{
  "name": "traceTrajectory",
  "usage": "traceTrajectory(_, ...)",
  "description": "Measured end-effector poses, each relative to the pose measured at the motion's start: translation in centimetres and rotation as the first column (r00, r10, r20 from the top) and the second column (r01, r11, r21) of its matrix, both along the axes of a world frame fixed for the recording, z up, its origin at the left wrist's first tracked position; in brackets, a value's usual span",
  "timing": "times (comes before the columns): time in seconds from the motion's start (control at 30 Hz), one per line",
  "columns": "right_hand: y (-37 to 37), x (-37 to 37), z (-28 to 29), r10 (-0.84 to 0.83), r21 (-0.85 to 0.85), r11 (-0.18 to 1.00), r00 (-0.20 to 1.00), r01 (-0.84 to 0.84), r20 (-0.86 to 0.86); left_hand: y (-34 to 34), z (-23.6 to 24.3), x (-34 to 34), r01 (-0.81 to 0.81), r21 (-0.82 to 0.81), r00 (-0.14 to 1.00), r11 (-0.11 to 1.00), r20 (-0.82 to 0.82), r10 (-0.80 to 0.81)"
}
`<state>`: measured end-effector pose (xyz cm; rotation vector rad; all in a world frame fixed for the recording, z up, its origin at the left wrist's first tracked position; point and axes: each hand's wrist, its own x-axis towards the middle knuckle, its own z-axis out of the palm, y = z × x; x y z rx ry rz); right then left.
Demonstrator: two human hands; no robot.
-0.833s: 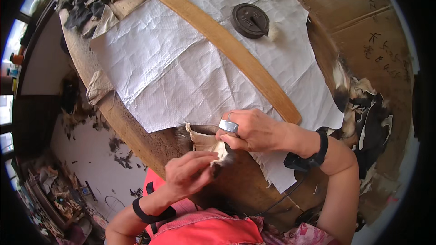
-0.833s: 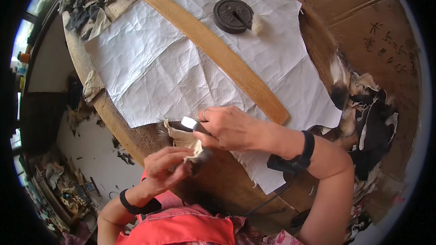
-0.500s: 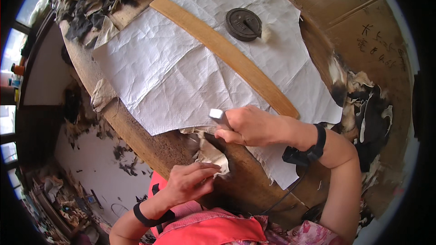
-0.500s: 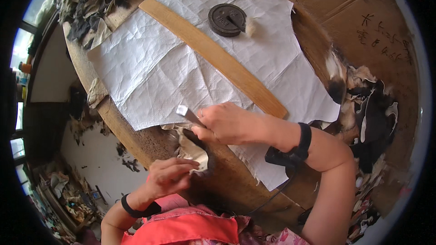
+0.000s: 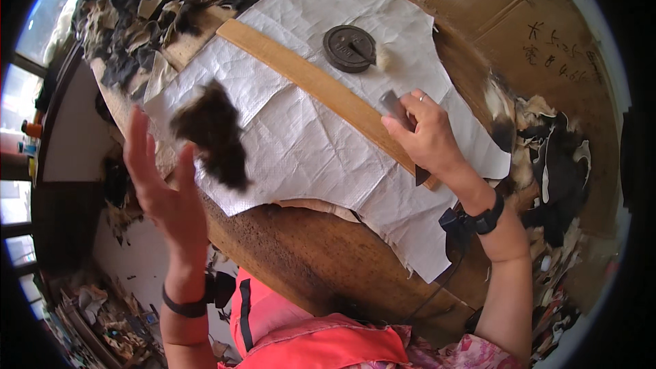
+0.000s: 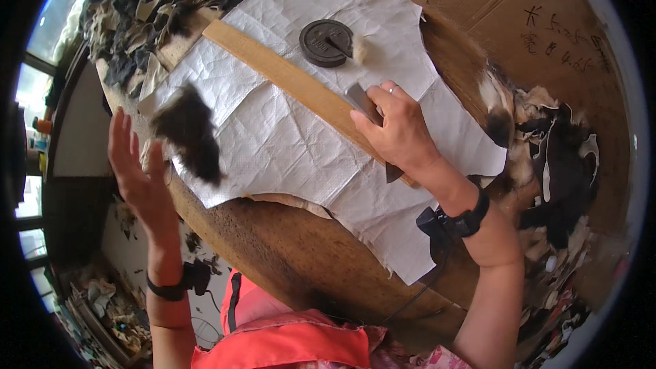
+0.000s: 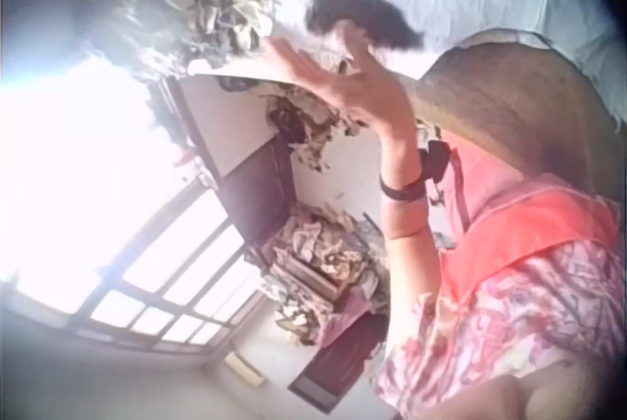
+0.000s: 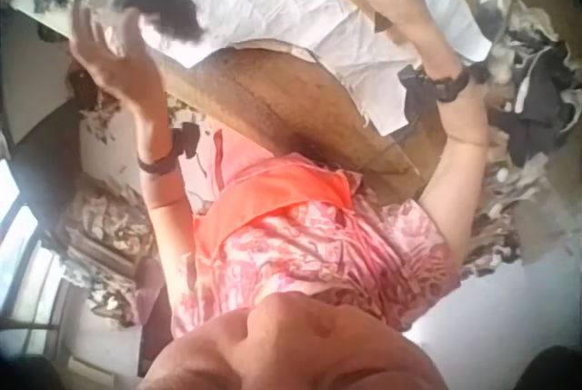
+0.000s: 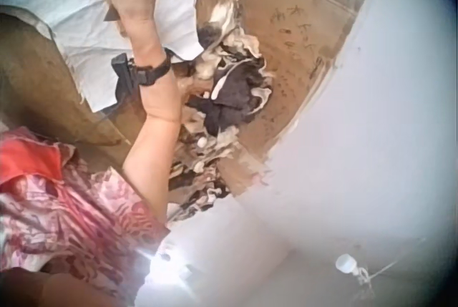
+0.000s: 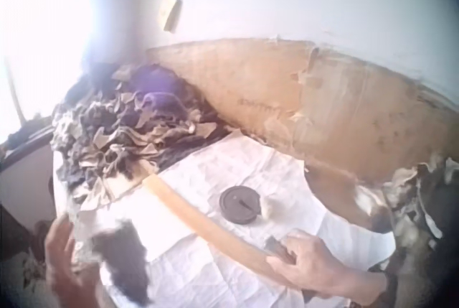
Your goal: Cutting and organizing leather and fur pieces according to patterns in a workshop.
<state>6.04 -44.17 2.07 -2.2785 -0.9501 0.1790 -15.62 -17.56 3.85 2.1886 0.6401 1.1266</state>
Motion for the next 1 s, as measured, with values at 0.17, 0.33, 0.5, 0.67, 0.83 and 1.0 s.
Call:
traceTrajectory(0.17, -2.9, 0.2, -4.0, 0.057, 0.003, 0.998, 0.954, -0.060, 0.295, -5.0, -3.8, 0.1, 0.697, 0.068, 0.687, 0.714, -0.351, -0.637)
traceTrajectory(0.33, -2.0, -2.7, -2.0, -0.016, -0.042, 0.998, 0.911, 0.036, 0.412, -6.5, -6.1, 1.0, 0.879, -0.070, 0.402, 0.471, -0.420, -0.814)
traceTrajectory(0.5, -2.7, -13.0, -1.0, -0.028, -0.011, 1.000, 0.980, 0.026, -0.198, -6.8, -8.6, 1.3, 0.813, -0.215, 0.494, 0.540, -0.235, -0.837)
traceTrajectory(0.67, -1.3, -17.0, -2.5, -0.274, -0.030, 0.962, 0.946, 0.273, -0.173, -6.7, -8.9, 1.3, 0.805, -0.248, 0.507, 0.539, -0.185, -0.842)
traceTrajectory(0.83, 0.0, -18.4, -4.6, -0.406, -0.012, 0.913, 0.911, 0.407, -0.076, -6.6, -8.8, 1.6, 0.873, -0.131, 0.440, 0.470, -0.204, -0.874)
traceTrajectory(1.0, 1.7, -19.1, -5.5, -0.564, 0.068, 0.826, 0.820, 0.560, 0.095, -6.7, -8.4, 1.3, 0.858, -0.045, 0.472, 0.512, -0.324, -0.820)
